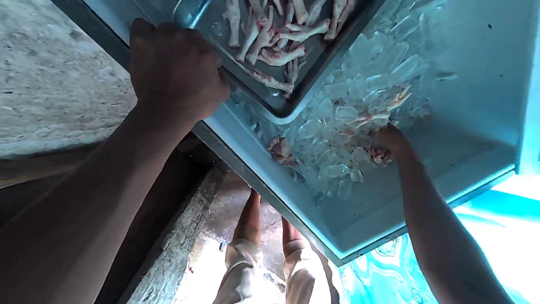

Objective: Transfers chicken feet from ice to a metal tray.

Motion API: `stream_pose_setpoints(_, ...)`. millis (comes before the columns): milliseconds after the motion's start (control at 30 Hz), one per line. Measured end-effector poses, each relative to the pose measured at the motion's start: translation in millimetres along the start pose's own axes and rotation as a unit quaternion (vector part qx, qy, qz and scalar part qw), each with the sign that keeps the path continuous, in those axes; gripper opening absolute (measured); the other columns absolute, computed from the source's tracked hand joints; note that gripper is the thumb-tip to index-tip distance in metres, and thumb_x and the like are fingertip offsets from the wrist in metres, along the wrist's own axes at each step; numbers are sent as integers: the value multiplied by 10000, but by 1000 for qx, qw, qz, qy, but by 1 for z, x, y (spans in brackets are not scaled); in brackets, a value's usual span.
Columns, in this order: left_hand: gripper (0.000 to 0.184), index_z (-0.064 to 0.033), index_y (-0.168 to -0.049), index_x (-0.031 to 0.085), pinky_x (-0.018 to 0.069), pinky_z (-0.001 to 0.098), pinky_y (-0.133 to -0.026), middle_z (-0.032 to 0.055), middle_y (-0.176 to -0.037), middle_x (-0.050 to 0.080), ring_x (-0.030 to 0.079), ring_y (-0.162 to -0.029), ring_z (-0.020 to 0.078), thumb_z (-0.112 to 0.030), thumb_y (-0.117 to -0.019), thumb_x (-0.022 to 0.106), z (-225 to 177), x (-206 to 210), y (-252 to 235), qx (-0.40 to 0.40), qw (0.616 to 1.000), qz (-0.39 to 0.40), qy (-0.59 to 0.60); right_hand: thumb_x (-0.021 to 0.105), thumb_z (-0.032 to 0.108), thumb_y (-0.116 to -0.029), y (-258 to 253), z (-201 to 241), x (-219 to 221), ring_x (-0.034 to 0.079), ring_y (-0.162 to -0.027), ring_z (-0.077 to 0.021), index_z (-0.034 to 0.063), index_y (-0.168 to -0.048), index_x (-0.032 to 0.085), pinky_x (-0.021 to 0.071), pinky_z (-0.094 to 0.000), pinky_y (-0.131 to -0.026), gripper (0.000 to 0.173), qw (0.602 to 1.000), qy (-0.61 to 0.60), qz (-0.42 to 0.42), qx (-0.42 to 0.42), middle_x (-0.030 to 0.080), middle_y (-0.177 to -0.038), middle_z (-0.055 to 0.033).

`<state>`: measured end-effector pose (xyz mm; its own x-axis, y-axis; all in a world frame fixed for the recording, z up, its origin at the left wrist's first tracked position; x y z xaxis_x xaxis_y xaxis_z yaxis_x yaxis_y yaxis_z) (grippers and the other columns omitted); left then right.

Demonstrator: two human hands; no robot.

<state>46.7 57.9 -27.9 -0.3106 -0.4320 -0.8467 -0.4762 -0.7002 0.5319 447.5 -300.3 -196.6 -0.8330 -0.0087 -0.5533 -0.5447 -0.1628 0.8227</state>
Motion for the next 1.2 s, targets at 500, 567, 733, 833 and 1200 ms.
stream_pose_setpoints(500, 320, -58, -1099, 720, 398, 685, -955, 212, -1151, 685, 618, -1134, 455, -271, -1019, 494, -2, -4, 1, 3, 1000, 6, 7, 660, 31, -890, 123, 5, 59, 639, -639, -133, -3, -1143, 580, 583, -313, -584, 268, 962, -260, 80, 2, 650, -801, -59)
stream_pose_setpoints(567, 319, -52, -1073, 719, 401, 677, -956, 211, -1143, 688, 622, -1125, 450, -269, -1012, 493, -2, -4, 1, 5, 1000, 1, 9, 628, 34, -877, 154, 31, 58, 658, -592, -150, 8, -1049, 600, 596, -326, -549, 176, 942, -313, 115, -26, 670, -735, -61)
stream_pose_setpoints(733, 306, -52, -1042, 723, 406, 659, -947, 206, -1111, 693, 629, -1103, 441, -270, -1006, 510, -3, -5, 2, 8, 1000, -6, 10, 605, 113, -894, 221, 146, 50, 583, -482, -94, 117, -1139, 635, 526, -234, -452, 247, 883, -378, 241, -139, 675, -746, -61)
stream_pose_setpoints(833, 301, -51, -1016, 719, 410, 651, -946, 198, -1115, 688, 627, -1102, 435, -266, -1000, 509, -2, -4, 2, 6, 1000, -1, 5, 586, 150, -994, 236, 234, 57, 633, -544, -119, 103, -1181, 592, 592, -312, -486, 193, 893, -337, 233, -186, 677, -800, -41)
stream_pose_setpoints(1200, 333, -11, -973, 692, 406, 671, -945, 229, -1081, 687, 628, -1088, 460, -291, -1008, 514, -2, -2, 2, 13, 1000, 2, 7, 602, 275, -1029, 92, 86, -18, 513, -1358, -381, 29, -1509, 444, 444, -572, -1090, 562, 980, -34, -80, -178, 471, -1518, -252)
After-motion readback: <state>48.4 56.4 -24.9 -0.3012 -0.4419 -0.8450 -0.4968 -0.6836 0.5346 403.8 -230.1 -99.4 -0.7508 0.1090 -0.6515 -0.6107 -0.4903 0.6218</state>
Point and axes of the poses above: each hand's wrist, its own y-axis away from the middle knuckle, its own x-axis out of the palm, z = x × y, the point moved 8 cm from there along -y, towards the middle knuckle
